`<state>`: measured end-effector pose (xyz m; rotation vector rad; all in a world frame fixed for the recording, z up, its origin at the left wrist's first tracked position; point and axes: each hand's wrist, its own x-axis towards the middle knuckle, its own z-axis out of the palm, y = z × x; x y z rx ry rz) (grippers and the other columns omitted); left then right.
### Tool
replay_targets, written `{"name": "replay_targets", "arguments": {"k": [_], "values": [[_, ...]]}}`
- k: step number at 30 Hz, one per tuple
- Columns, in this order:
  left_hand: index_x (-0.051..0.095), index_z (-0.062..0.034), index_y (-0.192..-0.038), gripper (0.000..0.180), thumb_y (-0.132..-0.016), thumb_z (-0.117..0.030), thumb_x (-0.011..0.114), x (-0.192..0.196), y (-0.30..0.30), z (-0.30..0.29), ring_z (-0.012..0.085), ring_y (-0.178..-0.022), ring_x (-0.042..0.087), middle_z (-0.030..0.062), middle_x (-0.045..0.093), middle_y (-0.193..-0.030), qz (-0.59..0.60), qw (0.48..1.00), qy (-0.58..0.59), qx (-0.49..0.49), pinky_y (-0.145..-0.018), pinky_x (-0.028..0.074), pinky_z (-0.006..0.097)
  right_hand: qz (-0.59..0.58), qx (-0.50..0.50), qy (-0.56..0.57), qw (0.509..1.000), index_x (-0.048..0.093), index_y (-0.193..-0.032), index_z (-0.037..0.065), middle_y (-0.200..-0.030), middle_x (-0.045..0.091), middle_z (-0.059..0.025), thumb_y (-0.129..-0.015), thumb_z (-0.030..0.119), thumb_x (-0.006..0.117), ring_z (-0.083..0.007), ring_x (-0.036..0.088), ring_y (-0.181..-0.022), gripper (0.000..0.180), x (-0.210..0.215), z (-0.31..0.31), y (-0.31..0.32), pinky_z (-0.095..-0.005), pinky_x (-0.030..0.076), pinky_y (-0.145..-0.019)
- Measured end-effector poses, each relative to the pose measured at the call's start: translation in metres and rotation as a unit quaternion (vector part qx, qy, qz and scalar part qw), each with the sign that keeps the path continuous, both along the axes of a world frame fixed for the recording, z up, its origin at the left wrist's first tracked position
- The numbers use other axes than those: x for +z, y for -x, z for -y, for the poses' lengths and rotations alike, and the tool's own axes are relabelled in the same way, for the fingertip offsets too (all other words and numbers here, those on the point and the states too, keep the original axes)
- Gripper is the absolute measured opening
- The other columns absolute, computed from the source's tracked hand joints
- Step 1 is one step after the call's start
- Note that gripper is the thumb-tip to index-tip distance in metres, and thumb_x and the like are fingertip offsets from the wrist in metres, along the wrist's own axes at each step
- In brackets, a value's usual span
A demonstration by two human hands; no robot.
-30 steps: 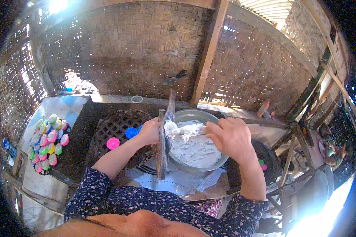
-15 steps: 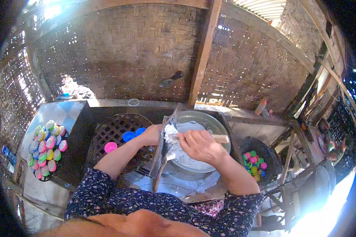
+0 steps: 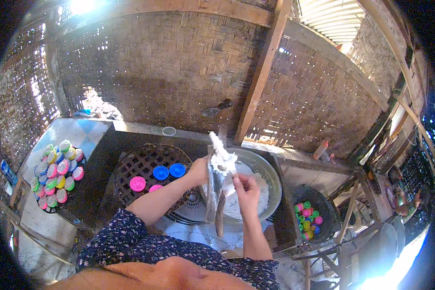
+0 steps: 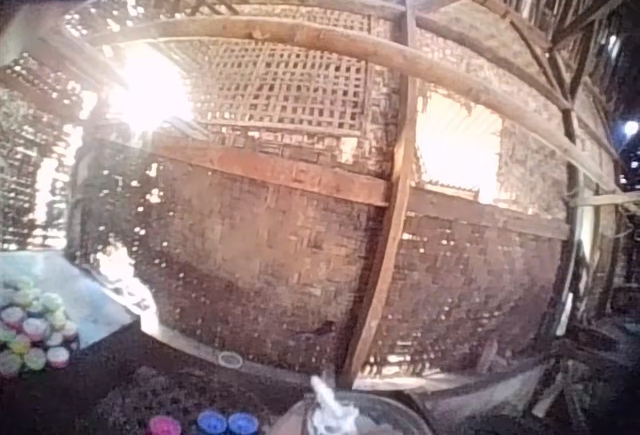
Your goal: The person uses a wooden mold to scoop white batter and press it into small colorful plastic cups arranged on a woven tray. They repeatedly fill the cups, close the mold, and place the finished items onto a larger tray. The person also moves the tray of completed items to a nearby table.
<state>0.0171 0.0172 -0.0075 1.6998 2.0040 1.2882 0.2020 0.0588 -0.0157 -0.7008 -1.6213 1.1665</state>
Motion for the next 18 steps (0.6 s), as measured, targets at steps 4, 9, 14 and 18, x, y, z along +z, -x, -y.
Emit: {"name": "replay_targets", "arguments": {"k": [4,9,14,18], "values": [[0.065,-0.0054,-0.095,0.031,-0.076,-0.03,0.06,-0.035,0.049,-0.006,0.0402,-0.092,0.057,0.024,0.062,-0.093,0.128,0.991,-0.01,0.032,-0.077,0.046,0.044,0.155,-0.034,-0.076,0.984,0.066,-0.087,0.002,-0.067,0.061,-0.0034,-0.076,0.025,0.071,-0.0069,0.053,-0.061,0.025,-0.024,-0.002,-0.028,-0.023,0.044,-0.058],[0.063,-0.005,-0.101,0.033,-0.076,-0.026,0.061,-0.023,0.048,-0.005,0.0252,-0.086,0.063,0.0163,0.065,-0.095,0.249,0.966,-0.045,-0.048,-0.076,0.047,0.035,0.201,-0.177,-0.205,0.941,0.066,-0.084,0.005,-0.067,0.064,-0.0056,-0.071,0.019,0.075,-0.0131,0.061,-0.059,0.021,0.004,-0.013,-0.049,-0.0272,0.047,-0.055],[0.06,-0.0037,-0.103,0.035,-0.076,-0.026,0.059,-0.011,0.023,-0.005,0.0395,-0.096,0.056,0.0224,0.061,-0.099,-0.002,0.999,0.022,-0.049,-0.079,0.046,0.042,0.156,-0.196,-0.441,0.862,0.062,-0.082,0.008,-0.065,0.062,-0.0059,-0.068,0.013,0.074,-0.0205,0.061,-0.054,0.018,0.01,-0.01,-0.018,-0.0303,0.047,-0.051],[0.062,0.0004,-0.098,0.033,-0.078,-0.026,0.059,-0.042,0.043,-0.02,0.0359,-0.093,0.06,0.0235,0.062,-0.095,0.139,0.988,0.07,-0.014,-0.078,0.046,0.041,0.132,-0.143,-0.445,0.874,0.062,-0.083,0.007,-0.063,0.062,-0.0054,-0.068,0.012,0.074,-0.0182,0.06,-0.051,0.019,0.002,0.003,-0.019,-0.0294,0.047,-0.048]]}}
